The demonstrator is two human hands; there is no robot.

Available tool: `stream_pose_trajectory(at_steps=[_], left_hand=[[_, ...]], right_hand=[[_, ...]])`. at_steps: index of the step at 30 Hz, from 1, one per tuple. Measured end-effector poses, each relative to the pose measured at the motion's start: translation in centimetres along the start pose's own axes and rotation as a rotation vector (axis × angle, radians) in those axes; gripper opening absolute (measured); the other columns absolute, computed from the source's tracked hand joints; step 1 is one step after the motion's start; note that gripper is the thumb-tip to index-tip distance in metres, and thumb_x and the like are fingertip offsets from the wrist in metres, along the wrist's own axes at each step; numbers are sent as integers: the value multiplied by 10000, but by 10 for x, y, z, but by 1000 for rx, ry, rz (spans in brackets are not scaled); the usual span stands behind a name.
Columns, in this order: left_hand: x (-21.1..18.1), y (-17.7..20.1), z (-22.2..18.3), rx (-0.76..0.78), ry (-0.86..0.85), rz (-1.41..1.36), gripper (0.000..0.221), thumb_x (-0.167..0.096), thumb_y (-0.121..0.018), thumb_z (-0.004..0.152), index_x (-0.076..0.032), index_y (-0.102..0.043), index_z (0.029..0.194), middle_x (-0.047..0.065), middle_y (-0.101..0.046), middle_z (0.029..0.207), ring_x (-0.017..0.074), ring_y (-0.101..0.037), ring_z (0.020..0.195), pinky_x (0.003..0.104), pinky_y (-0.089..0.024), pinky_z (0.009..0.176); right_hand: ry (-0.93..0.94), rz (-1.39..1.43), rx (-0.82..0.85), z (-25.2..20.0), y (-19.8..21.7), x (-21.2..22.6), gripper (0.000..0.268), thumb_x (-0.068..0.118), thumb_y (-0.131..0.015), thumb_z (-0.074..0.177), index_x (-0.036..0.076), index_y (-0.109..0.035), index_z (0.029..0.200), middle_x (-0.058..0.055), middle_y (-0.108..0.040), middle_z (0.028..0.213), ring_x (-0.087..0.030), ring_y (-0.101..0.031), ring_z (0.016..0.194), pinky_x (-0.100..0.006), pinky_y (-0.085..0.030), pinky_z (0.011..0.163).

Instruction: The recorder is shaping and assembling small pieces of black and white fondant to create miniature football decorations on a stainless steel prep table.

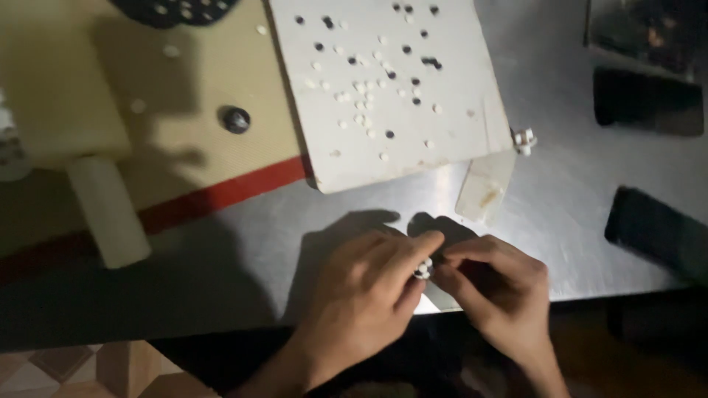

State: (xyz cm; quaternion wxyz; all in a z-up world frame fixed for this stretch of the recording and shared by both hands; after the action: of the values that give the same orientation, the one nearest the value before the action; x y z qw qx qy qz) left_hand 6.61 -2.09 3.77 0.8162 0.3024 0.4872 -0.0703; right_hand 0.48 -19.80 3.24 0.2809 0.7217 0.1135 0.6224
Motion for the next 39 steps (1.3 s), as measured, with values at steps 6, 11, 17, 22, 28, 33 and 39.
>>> stream_pose_trajectory(at_steps=[6, 11, 17, 22, 28, 33, 39], left_hand=[[0, 2, -3, -39, -31, -30, 463, -62, -723, 879, -40, -605, 1326, 138, -733, 1119, 321, -705, 1023, 455, -545, 956], [6, -2, -6, 40, 34, -70, 415, -54, -695, 919, -17, -616, 1324, 134, -728, 1026, 295, -690, 912, 445, -543, 888], [8, 1, -7, 3, -20, -117, 366, -46, -657, 935, 15, -608, 1293, 164, -709, 997, 328, -686, 908, 457, -532, 838], [10, -2, -7, -14, -35, -119, 354, -7, -624, 899, 30, -598, 1250, 181, -710, 997, 327, -695, 928, 443, -535, 848], [11, -2, -8, 39, -17, -156, 376, -31, -615, 903, 30, -594, 1274, 199, -714, 1035, 333, -703, 964, 458, -530, 884], [13, -9, -12, 19, 16, -156, 418, -41, -616, 890, 19, -601, 1303, 209, -712, 1065, 354, -698, 1030, 510, -505, 990], [14, -9, -12, 33, -14, -140, 424, -39, -624, 898, 19, -599, 1317, 201, -712, 1064, 331, -685, 975, 471, -523, 917]], right_hand=[[232, -84, 29, 55, 18, 23, 178, -53, -701, 869, -17, -748, 1037, -75, -764, 998, -118, -714, 906, -250, -551, 806], [378, -371, 127, 142, -6, 66, 225, -58, -707, 867, 3, -768, 1075, -99, -763, 970, -144, -683, 766, -272, -533, 659], [661, -602, 278, 198, -43, 78, 145, 26, -767, 952, 44, -786, 1095, -121, -769, 974, -165, -744, 764, -277, -607, 645], [758, -725, 357, 206, -60, 86, 110, 84, -781, 973, 84, -804, 1080, -107, -782, 977, -169, -752, 767, -281, -610, 684], [801, -822, 407, 206, -72, 96, 86, 129, -804, 934, 92, -814, 1011, -100, -786, 966, -182, -744, 733, -301, -621, 670], [754, -761, 426, 213, -69, 100, 72, 129, -793, 949, 73, -800, 993, -90, -782, 949, -173, -751, 778, -309, -615, 690], [643, -736, 442, 222, -70, 100, 113, 153, -810, 924, 54, -790, 974, -102, -769, 909, -184, -741, 749, -319, -595, 666]])
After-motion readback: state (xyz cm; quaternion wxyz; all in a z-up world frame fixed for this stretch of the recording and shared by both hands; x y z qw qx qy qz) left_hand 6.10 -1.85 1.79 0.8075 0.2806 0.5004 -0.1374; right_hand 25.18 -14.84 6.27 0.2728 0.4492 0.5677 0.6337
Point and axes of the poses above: each hand's wrist, its own z-axis towards the middle knuckle, its own y-axis out of the back of the hand, x = y × z, the point moved 6 cm from there along z, towards the middle knuckle
